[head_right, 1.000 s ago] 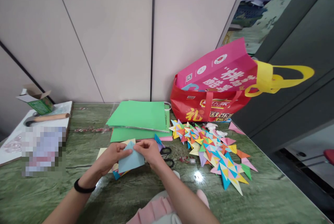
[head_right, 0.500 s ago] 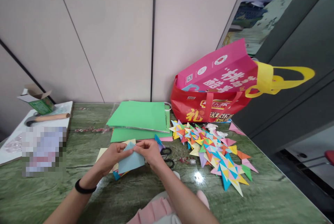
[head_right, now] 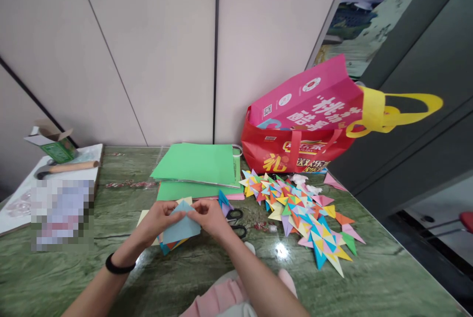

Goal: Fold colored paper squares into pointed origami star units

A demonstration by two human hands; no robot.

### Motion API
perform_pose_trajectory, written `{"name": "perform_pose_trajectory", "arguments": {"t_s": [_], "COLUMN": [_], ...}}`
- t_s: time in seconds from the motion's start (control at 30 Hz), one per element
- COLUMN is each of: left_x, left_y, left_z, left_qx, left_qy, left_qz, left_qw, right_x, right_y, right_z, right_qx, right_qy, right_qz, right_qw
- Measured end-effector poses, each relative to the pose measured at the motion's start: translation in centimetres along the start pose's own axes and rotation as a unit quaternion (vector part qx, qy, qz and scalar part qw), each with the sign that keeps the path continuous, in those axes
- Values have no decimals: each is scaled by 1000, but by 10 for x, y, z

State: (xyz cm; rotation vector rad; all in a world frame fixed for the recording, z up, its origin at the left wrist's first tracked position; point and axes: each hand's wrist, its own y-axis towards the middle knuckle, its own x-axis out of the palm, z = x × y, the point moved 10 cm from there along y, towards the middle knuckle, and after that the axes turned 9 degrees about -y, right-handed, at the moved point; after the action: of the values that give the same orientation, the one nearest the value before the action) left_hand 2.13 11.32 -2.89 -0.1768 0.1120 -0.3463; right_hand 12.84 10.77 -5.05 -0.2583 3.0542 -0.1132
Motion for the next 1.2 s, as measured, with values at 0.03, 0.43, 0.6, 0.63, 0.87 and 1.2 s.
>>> {"name": "perform_pose_trajectory", "arguments": {"t_s": [0.03,0.43,0.6,0.63,0.87,1.2], "left_x": [0,-10,-15,-17,-13,11], "left_y": [0,-3,-3,-3,-4,-5], "left_z": [1,-4,-3,-2,-2,1], "left_qx": [2,-32,-41,-40,-39,-16], "left_qy": [7,-32,-41,-39,-33,0], "left_qz": [-1,-1,2,9,5,-19], "left_qw": [1000,999,998,998,999,1000], "right_x": [0,0,-1,-2,-8,-11], "right_y": [0,-3,-2,-2,-3,-3], "right_z": [0,-5,-7,-7,-10,-9], "right_qx": [-4,17,2,3,-2,3], "right_qy": [-13,41,65,74,64,22], "right_qz": [3,7,3,5,32,63], "right_qw": [1000,999,998,997,997,998]}}
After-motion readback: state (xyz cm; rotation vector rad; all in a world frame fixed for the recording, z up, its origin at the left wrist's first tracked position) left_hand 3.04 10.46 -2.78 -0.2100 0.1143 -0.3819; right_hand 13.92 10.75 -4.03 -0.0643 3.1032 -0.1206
